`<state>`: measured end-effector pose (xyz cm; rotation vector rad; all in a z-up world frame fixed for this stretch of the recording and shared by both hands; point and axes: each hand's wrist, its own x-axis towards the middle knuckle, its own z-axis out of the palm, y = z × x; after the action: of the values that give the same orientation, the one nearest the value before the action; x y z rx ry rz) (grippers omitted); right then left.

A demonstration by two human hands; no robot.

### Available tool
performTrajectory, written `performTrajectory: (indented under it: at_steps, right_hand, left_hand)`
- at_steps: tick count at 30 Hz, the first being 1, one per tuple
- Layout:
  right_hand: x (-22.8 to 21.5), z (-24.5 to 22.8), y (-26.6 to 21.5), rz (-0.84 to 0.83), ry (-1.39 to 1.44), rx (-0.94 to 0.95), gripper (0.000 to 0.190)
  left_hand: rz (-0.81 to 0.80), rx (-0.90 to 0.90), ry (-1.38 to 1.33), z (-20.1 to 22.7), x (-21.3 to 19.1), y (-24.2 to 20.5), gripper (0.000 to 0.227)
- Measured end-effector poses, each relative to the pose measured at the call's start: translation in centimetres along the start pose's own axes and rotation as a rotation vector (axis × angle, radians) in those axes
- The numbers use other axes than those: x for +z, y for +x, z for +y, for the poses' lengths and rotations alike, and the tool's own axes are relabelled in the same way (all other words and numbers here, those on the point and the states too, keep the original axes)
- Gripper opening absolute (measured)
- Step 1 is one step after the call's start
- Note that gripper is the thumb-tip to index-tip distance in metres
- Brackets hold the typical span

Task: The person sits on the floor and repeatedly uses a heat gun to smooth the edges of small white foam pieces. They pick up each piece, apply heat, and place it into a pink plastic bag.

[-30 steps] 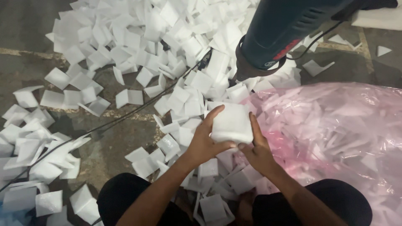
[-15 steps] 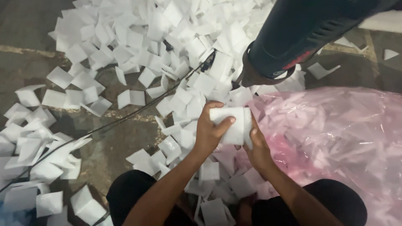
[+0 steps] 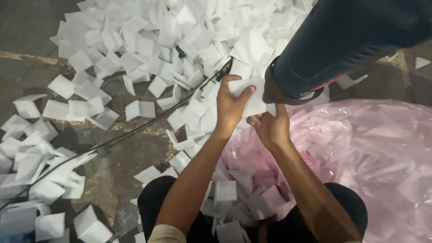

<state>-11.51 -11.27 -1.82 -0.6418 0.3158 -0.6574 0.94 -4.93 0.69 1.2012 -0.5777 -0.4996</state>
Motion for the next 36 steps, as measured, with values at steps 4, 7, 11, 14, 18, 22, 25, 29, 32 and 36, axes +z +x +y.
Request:
performTrajectory:
  at_steps: [4,7,11,14,18,22,25,29,32,36]
  right_hand:
    - [0.4,1.0,-1.5,0.146,-0.205,-0.025,0.056]
    - [0.2,1.7,-4.8,0.112,-0.547,-0.125,0.063]
    - [-0.3,2.3,-8.8,0.158,-1.346,-0.074,0.077]
    - [-0.7,2.4,-10.8,0.067,-1.45,-0.028,0.085]
    - [-3.6,2.7,-12.0,-0.163,-1.531,-0.361,0.083]
    - [-10.2,1.0,-9.6,-0.025,-1.561,0.104,0.072]
    - [-16.5,-6.3,-8.2,0.079,-1.315,-0.069,0.047]
    - [-23.3,-17.8,-11.8,0.618,-0.061,-0.897,0.048]
    - [-24.8,-15.5,-11.8,-0.003,-0.153,-0.849,0.028]
    - [-23.6,0.5,-9.0,-0.016,-1.433,-0.141,0.029]
  left_hand:
    - [-0.035,-0.009,0.019,0.2,-0.7,-1.2,0.039]
    - [-0.111,0.09,0.092,0.2,-1.9,-3.5,0.039]
    - [-0.201,0.032,0.158,0.2,-3.3,-6.7,0.041]
    - [-0.228,0.019,0.192,0.5,-4.3,-9.2,0.044]
    - [-0.239,0.134,0.28,0.1,-4.7,-11.9,0.048]
    - [-0.355,-0.104,0.55,-3.1,-5.9,-12.1,0.06]
    - [-0.444,-0.185,0.788,-7.2,-8.2,-12.8,0.055]
    - [-0.679,-0.241,1.049,-14.7,-12.1,-14.3,0.052]
    - [-0.888,-0.217,1.206,-18.8,-13.9,-16.1,0.056]
    - [-1.12,-0.299,1.29,-21.3,-14.2,-17.4,0.076]
